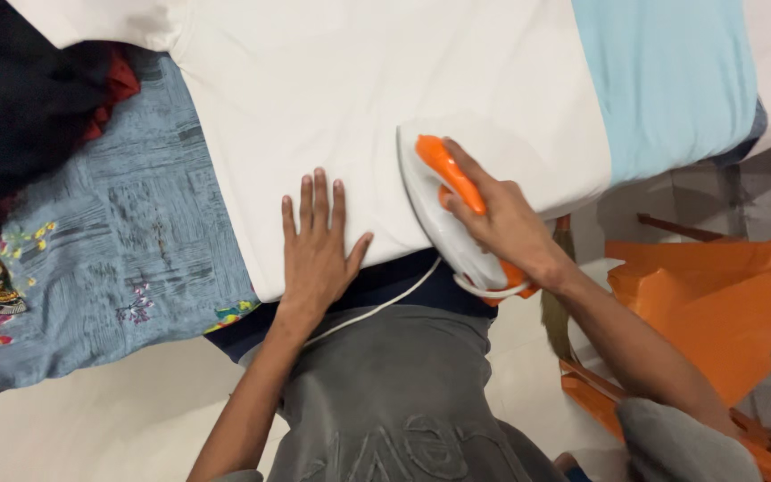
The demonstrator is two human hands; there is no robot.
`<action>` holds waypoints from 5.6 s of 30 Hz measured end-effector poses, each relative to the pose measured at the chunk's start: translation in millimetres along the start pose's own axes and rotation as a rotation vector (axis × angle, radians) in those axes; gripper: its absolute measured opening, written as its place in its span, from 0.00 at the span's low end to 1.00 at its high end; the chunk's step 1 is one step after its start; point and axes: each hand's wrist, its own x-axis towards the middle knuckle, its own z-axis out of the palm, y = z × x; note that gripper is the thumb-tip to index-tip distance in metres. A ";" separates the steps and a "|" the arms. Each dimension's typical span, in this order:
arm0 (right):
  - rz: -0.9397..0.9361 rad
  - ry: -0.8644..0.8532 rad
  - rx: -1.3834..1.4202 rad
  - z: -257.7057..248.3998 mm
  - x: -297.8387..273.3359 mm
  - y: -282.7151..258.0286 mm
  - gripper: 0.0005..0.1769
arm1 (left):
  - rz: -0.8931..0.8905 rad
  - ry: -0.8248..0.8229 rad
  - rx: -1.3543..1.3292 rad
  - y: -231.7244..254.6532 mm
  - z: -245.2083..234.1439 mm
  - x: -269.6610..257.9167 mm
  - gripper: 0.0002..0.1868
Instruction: The person irons a white polo shirt laid out on a bed. They use an electric iron to smooth the fabric, moving it back and forth across the front and sleeves of the shirt while holding the garment flat with their other hand.
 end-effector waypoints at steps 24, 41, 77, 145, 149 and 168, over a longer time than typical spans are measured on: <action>-0.284 0.047 0.024 -20.8 50.6 -39.5 0.42 | -0.076 0.126 0.035 -90.1 -31.1 58.9 0.43; 0.062 0.329 0.020 -118.0 158.4 55.5 0.41 | -0.180 0.099 0.014 -111.2 -9.1 70.2 0.41; -0.072 0.421 0.063 -169.6 238.2 85.7 0.29 | -0.175 0.084 0.022 -91.2 -5.9 92.2 0.42; -0.574 0.189 -0.150 32.1 308.5 -133.8 0.40 | -0.185 0.151 0.002 -79.9 -16.9 -66.9 0.39; -0.577 0.217 -0.121 22.7 358.2 -142.6 0.40 | -0.190 0.143 0.015 -79.9 -13.3 -65.8 0.38; -0.344 0.093 -0.140 -25.6 343.6 -171.4 0.27 | -0.192 0.157 0.011 -79.1 -16.9 -64.5 0.38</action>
